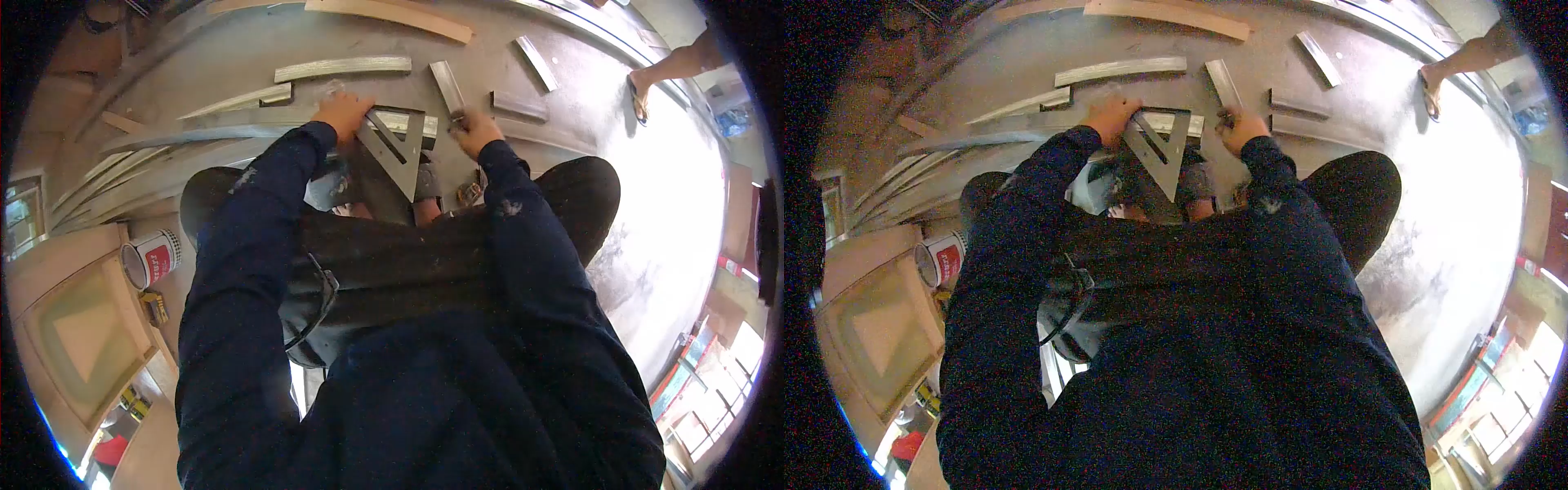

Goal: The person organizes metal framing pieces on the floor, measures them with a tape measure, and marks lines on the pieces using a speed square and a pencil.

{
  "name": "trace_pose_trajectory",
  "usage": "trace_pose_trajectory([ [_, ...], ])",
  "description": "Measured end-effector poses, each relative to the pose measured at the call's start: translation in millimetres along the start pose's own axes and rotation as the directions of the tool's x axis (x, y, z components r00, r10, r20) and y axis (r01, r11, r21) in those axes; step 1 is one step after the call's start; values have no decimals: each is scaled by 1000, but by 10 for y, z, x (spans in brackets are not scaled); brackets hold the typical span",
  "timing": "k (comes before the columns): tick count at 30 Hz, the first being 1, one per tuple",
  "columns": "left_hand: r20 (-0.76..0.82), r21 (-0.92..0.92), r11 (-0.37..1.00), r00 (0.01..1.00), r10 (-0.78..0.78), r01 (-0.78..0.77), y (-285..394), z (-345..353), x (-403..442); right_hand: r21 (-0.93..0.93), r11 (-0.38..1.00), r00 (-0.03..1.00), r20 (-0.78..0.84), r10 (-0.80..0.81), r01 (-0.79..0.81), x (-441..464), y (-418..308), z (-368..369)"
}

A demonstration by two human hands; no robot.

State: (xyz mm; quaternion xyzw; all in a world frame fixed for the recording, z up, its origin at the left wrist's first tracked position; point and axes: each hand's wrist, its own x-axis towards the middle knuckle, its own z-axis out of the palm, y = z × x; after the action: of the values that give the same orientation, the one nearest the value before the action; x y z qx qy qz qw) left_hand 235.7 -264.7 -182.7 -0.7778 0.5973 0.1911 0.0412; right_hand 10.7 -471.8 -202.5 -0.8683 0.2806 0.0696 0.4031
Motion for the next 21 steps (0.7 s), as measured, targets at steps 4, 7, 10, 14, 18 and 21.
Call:
trace_pose_trajectory([
  [4, 10, -28, 999, 1000, -25, 25, -14, 63, 40, 652, 755, 973, -124, 196, -69, -72, -390, -207],
  [7, -14, -45, 999, 1000, 12, -13, -71, 128, 87, 565, 821, 962, -259, 81, 83, -63, -498, -187],
  [10, 61, -31, 999, 998, -23, 24, -50, 96, 103, 586, 810, 975, -198, 99, 37, -126, -643, -106],
  [14, -2, -8, 1000, 1000, -13, 13, -23, 86, 66, 476, 878, 989, -145, 36, 37, -40, -563, 66],
  [18, 69, 42, 999, 997, -23, 20, -36, 52, 90, 257, 965, 992, -122, -23, 54, 55, -460, 181],
  [21, 46, 21, 1000, 999, -14, 13, -55, 68, 80, 137, 987, 984, -166, -58, 81, 55, -454, 209],
])
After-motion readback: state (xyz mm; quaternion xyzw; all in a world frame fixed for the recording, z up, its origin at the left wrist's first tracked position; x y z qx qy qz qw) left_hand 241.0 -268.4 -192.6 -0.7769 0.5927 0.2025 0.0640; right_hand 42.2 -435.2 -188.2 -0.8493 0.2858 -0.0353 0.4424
